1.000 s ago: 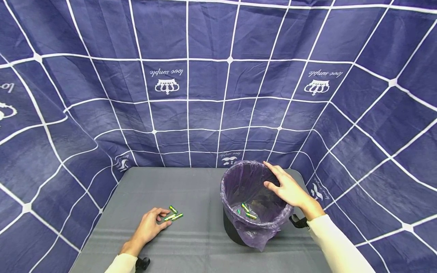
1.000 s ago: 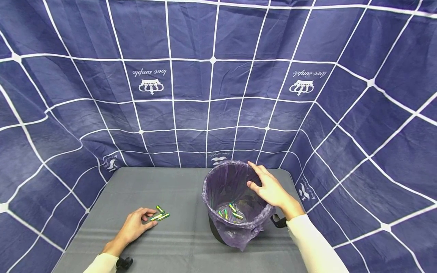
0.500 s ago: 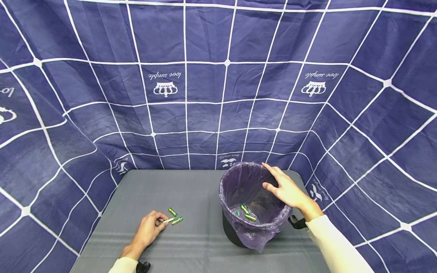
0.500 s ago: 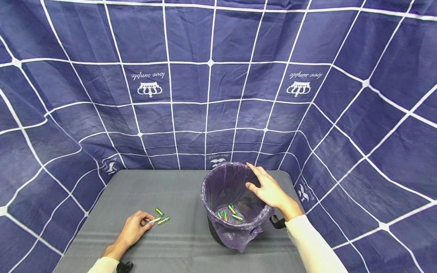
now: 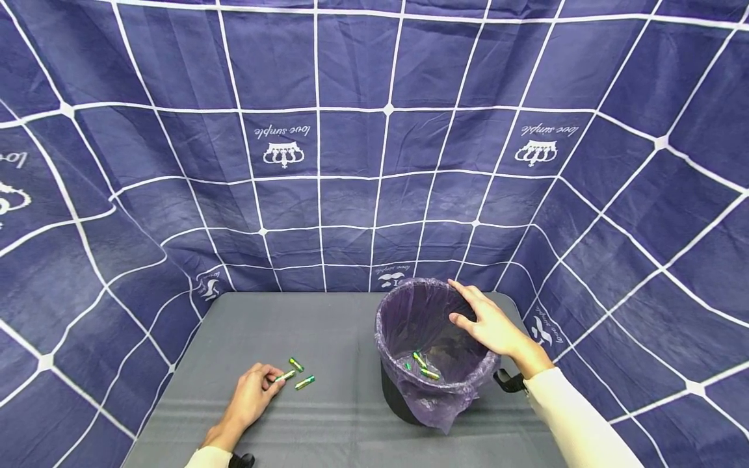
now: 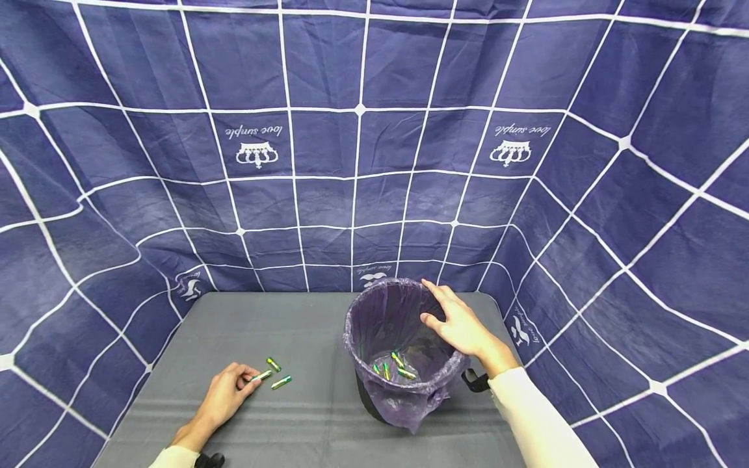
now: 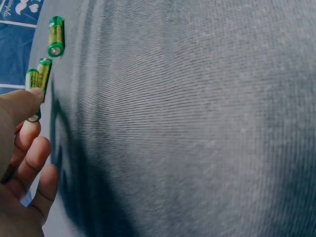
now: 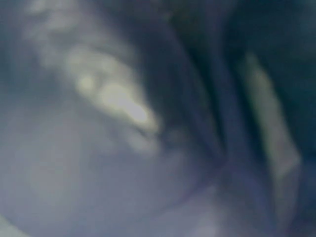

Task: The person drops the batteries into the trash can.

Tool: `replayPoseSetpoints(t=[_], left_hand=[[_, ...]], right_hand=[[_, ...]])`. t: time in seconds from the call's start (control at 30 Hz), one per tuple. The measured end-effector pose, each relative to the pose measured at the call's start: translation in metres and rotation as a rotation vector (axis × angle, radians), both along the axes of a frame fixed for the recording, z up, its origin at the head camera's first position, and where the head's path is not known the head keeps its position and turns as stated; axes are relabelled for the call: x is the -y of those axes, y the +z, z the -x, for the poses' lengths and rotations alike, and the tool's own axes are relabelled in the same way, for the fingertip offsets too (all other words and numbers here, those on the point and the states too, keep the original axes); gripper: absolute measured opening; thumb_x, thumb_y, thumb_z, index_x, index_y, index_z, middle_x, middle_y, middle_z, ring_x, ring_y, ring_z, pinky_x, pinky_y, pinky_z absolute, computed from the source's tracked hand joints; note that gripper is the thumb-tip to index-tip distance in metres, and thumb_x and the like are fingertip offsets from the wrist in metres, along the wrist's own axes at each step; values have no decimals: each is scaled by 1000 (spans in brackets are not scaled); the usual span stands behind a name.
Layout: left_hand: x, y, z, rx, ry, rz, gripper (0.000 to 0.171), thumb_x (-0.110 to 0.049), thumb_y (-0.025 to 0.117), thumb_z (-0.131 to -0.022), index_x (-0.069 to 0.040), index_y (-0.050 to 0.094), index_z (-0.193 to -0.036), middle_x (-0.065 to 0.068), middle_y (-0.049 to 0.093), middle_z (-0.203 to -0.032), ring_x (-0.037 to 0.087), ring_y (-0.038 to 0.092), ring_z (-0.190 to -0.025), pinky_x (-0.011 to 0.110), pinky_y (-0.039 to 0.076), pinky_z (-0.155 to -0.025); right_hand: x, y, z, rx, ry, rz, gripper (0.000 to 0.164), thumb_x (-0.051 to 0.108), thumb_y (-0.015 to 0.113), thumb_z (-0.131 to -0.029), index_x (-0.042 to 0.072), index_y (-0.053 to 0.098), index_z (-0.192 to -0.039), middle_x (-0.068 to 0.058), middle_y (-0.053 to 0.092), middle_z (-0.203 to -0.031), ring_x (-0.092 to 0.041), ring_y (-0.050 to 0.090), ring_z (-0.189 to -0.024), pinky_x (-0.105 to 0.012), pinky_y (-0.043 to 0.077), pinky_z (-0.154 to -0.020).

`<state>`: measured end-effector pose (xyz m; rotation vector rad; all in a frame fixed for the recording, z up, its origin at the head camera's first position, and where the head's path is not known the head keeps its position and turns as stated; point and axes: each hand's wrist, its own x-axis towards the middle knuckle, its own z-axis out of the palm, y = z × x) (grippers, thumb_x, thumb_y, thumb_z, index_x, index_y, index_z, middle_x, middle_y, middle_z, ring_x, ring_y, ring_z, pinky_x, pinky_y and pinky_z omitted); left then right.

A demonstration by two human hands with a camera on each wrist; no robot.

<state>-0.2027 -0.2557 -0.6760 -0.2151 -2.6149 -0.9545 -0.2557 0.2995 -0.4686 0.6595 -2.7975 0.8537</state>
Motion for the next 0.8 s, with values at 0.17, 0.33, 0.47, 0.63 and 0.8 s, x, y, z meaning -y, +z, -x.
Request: replayPoseSetpoints(t=[0.17, 0.33, 0.47, 0.63, 0.8], left_hand=[[-2, 12, 3, -79, -6, 11, 21, -4, 99, -89, -15, 83, -97, -5, 66, -88, 9, 59, -72, 23, 47, -66], [-10, 35, 3, -100, -22, -1, 19, -5, 97, -93, -15, 84, -102, -5, 67, -91, 11, 60, -74, 23, 47, -68], [-20, 63, 6, -165, -44, -16, 22, -2, 97, -92, -16, 84, -103, -7, 69, -92, 5, 61, -74, 23, 49, -67], [-43, 102, 14, -265, -114, -42, 24, 0, 96, -91, -16, 84, -104, -9, 69, -92, 6, 63, -75, 25, 54, -68], [-70, 141, 27, -323, -190, -54, 21, -1, 95, -94, -14, 84, -105, -7, 70, -93, 10, 65, -77, 29, 57, -69]], right_hand=[[1, -2, 2, 11, 3, 11, 78, 28, 75, -112, 12, 42, -181, -19, 62, -163, -47, 65, -150, -73, 48, -126], [1, 0, 1, 24, 2, 10, 79, 27, 75, -111, 12, 41, -181, -19, 62, -163, -46, 65, -149, -72, 48, -126], [4, -1, 0, 22, 10, 12, 78, 28, 75, -112, 12, 42, -181, -19, 62, -163, -46, 65, -150, -72, 48, -126], [3, -4, -2, 19, 5, 10, 76, 29, 74, -112, 12, 44, -180, -18, 64, -161, -45, 66, -148, -72, 49, -125], [-1, -2, 1, 18, -1, 8, 76, 28, 74, -113, 12, 43, -180, -18, 64, -160, -44, 66, -148, -72, 50, -125]])
